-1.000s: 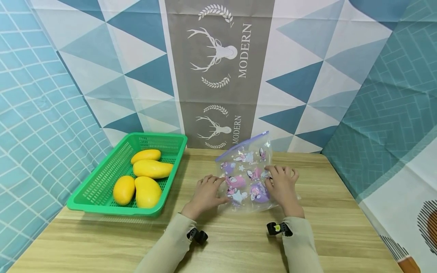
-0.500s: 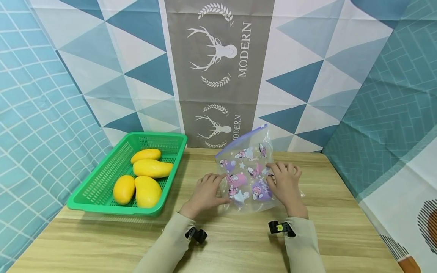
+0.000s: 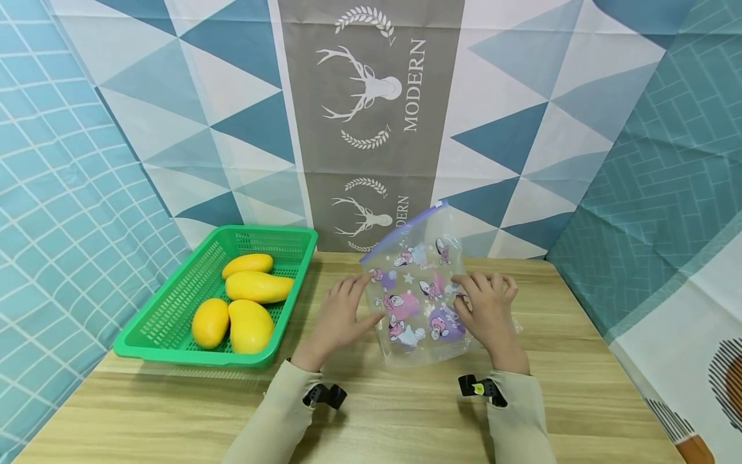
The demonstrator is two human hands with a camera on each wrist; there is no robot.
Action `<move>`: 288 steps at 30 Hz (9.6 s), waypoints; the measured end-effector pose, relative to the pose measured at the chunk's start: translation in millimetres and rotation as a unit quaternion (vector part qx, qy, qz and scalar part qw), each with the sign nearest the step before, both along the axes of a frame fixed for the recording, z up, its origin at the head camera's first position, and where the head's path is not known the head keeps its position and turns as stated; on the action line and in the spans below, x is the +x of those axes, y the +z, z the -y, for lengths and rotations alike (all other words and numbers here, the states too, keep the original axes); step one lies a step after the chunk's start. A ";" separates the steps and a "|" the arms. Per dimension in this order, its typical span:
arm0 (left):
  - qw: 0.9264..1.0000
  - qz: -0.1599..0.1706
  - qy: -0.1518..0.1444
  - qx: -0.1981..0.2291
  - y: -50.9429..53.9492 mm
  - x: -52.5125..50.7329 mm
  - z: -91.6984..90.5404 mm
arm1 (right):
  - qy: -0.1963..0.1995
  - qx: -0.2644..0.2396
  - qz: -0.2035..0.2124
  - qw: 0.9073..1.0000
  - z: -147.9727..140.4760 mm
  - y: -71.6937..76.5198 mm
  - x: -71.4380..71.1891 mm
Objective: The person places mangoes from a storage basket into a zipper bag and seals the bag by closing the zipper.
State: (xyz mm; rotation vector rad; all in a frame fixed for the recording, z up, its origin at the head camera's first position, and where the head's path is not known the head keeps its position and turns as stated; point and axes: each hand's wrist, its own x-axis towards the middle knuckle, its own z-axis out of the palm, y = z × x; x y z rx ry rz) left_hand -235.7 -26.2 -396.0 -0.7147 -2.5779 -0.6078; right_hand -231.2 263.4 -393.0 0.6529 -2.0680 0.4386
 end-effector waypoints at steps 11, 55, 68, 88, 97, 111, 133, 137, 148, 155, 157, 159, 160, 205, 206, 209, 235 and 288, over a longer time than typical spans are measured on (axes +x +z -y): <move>0.994 -0.098 0.012 0.040 22.6 -7.0 1.3 | 0.011 0.009 -0.027 1.000 6.8 11.6 6.0; 0.997 -0.032 0.063 0.038 74.4 -43.0 -17.8 | 0.079 -0.010 -0.113 0.990 19.7 24.4 15.3; 0.990 -0.122 0.040 0.063 73.7 -42.7 -22.3 | 0.075 -0.016 -0.106 0.991 17.2 21.3 10.1; 0.980 -0.196 0.024 0.030 77.1 -43.6 -28.7 | 0.059 -0.023 -0.076 0.995 12.4 15.9 6.3; 0.974 -0.224 0.017 0.035 80.3 -44.9 -28.3 | 0.049 -0.020 -0.054 0.997 10.0 16.0 7.4; 0.967 -0.239 -0.051 0.075 87.5 -52.0 -26.1 | 0.031 -0.003 -0.018 0.999 6.5 10.9 4.0; 0.952 -0.288 -0.100 0.008 100.2 -57.3 -24.7 | 0.011 -0.013 0.124 0.992 8.9 9.3 11.6; 0.948 -0.303 -0.101 -0.019 100.8 -58.4 -25.6 | 0.016 -0.010 0.132 0.991 8.6 10.9 13.5; 0.949 -0.295 -0.102 -0.054 101.1 -54.0 -23.6 | 0.035 -0.015 0.134 0.990 5.9 19.3 20.4; 0.948 -0.287 -0.125 -0.064 99.4 -53.8 -20.4 | 0.032 -0.025 0.139 0.989 -1.0 23.8 24.5; 0.947 -0.284 -0.136 -0.061 98.9 -54.0 -19.2 | 0.031 -0.029 0.137 0.990 -4.0 24.9 25.2; 0.946 -0.283 -0.147 -0.059 98.6 -54.2 -17.8 | 0.029 -0.034 0.136 0.990 -7.7 25.8 25.6; 0.945 -0.283 -0.152 -0.058 98.6 -54.2 -17.0 | 0.029 -0.037 0.134 0.990 -9.5 26.2 26.0; 0.883 -0.328 -0.328 -0.069 100.2 -48.4 12.4 | 0.081 -0.081 0.064 0.991 -37.0 45.0 26.1; 0.882 -0.327 -0.331 -0.068 100.6 -48.0 12.8 | 0.090 -0.075 0.055 0.992 -36.4 47.3 24.0; 0.880 -0.326 -0.339 -0.066 101.7 -46.7 13.4 | 0.112 -0.056 0.035 0.992 -34.7 54.4 18.9; 0.863 -0.327 -0.372 -0.097 118.3 -25.5 8.8 | 0.233 0.158 -0.019 0.959 19.3 129.1 27.3; 0.868 -0.344 -0.334 -0.129 98.7 -18.9 26.2 | 0.186 0.215 -0.005 0.959 12.2 127.2 25.0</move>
